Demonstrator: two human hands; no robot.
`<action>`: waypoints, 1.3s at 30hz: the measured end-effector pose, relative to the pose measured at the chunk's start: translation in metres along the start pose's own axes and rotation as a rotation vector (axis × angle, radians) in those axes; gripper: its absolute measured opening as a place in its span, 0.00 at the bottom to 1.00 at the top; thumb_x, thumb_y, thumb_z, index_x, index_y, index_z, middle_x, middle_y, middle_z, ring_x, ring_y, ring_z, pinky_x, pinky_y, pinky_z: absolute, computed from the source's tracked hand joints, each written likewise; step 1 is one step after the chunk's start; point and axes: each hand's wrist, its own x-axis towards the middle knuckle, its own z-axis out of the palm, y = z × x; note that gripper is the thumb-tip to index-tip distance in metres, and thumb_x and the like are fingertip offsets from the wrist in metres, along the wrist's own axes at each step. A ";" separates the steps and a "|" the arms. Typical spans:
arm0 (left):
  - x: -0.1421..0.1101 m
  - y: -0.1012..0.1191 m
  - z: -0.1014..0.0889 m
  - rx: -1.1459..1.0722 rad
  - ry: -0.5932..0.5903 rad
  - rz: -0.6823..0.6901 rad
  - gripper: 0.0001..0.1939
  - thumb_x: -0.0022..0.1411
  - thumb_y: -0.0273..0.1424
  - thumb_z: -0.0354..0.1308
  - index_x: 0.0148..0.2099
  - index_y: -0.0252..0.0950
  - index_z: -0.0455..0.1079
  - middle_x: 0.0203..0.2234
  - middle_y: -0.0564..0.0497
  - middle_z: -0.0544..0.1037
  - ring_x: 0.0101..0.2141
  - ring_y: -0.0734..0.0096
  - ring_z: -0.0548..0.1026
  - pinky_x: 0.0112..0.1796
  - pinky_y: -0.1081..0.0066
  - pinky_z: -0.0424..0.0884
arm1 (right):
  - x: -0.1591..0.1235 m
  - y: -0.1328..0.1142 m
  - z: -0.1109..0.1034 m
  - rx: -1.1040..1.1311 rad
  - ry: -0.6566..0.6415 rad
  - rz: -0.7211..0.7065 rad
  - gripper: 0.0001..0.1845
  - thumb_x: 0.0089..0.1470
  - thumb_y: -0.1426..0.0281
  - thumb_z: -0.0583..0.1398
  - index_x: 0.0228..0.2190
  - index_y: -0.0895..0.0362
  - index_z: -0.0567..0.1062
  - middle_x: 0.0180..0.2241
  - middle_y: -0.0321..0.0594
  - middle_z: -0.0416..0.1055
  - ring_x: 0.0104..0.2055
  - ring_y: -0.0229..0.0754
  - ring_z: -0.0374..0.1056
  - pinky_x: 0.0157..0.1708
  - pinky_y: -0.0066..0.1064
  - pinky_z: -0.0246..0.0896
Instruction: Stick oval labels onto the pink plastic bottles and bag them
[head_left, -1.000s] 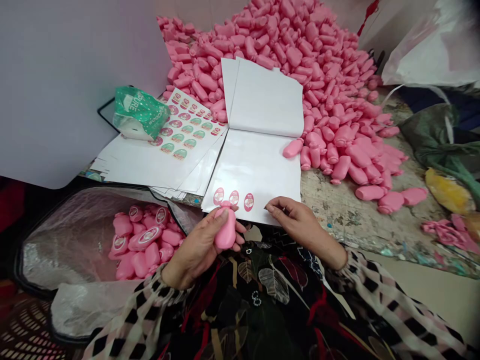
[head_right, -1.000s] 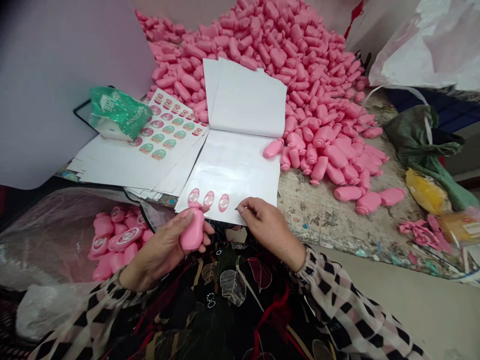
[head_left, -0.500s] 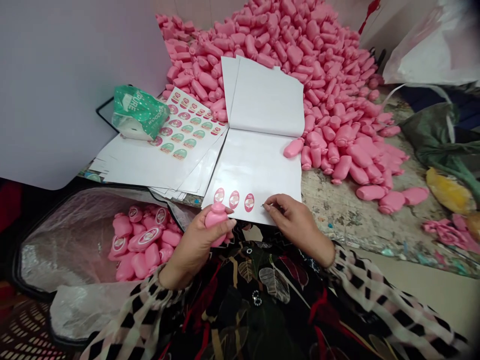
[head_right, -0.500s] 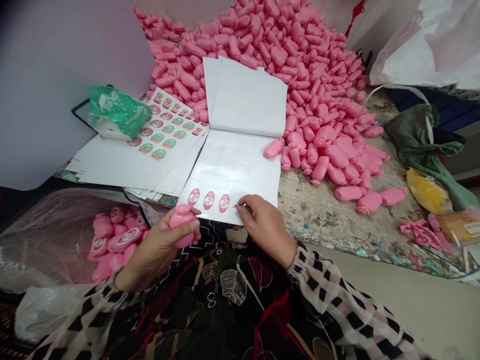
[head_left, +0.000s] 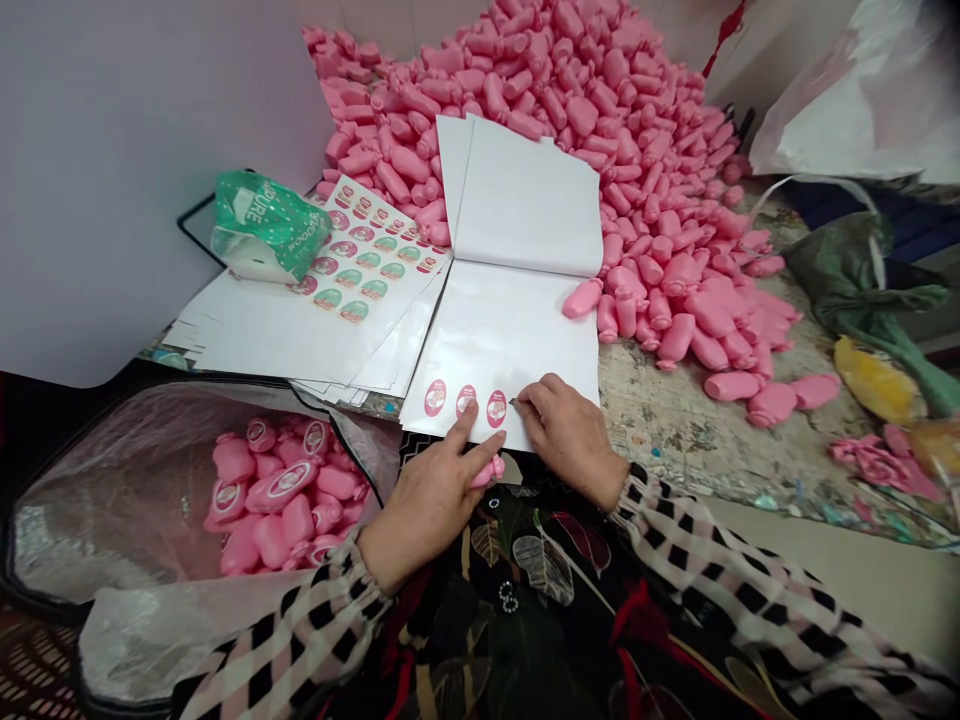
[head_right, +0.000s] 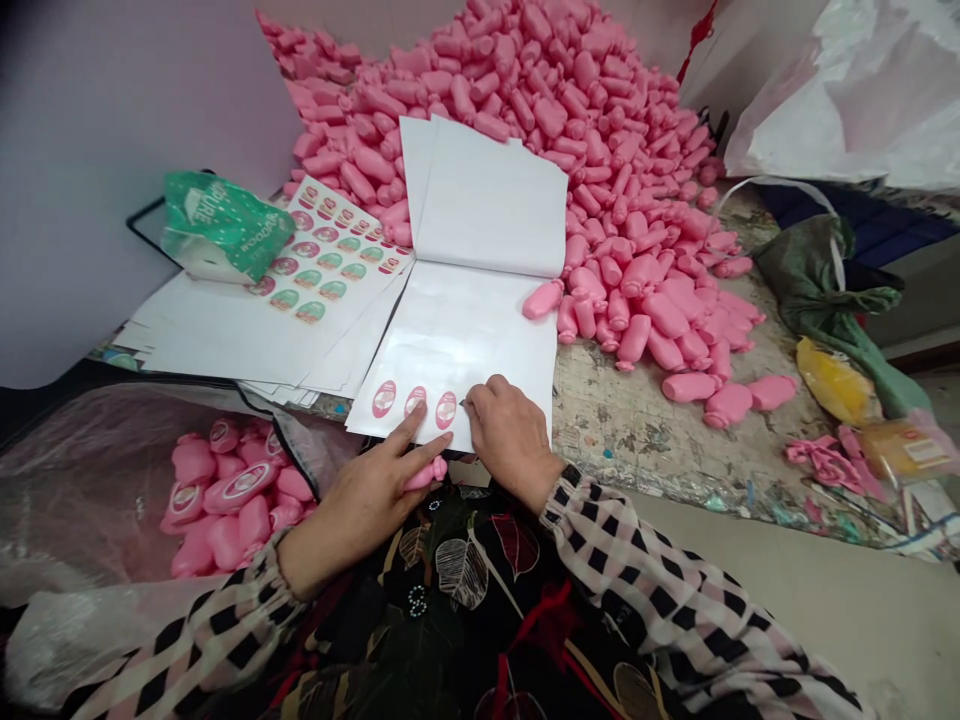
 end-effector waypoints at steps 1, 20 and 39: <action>0.000 0.000 0.000 0.014 -0.002 0.006 0.25 0.63 0.31 0.51 0.62 0.48 0.58 0.67 0.44 0.42 0.49 0.54 0.72 0.45 0.57 0.70 | 0.000 0.000 -0.001 -0.004 -0.005 -0.009 0.12 0.62 0.66 0.50 0.35 0.55 0.72 0.35 0.41 0.68 0.36 0.41 0.65 0.29 0.32 0.50; 0.003 0.001 0.004 0.041 -0.019 0.010 0.26 0.65 0.30 0.50 0.63 0.52 0.55 0.67 0.42 0.33 0.48 0.56 0.72 0.42 0.58 0.72 | 0.001 0.005 0.000 0.165 -0.027 0.022 0.10 0.60 0.67 0.53 0.33 0.55 0.73 0.33 0.37 0.68 0.35 0.37 0.65 0.31 0.29 0.52; 0.005 -0.002 0.005 0.057 -0.037 0.021 0.25 0.66 0.32 0.48 0.63 0.54 0.53 0.67 0.42 0.31 0.46 0.60 0.73 0.41 0.57 0.73 | -0.007 -0.005 -0.003 0.092 -0.032 0.046 0.11 0.61 0.68 0.51 0.33 0.55 0.73 0.33 0.38 0.68 0.36 0.39 0.66 0.32 0.30 0.54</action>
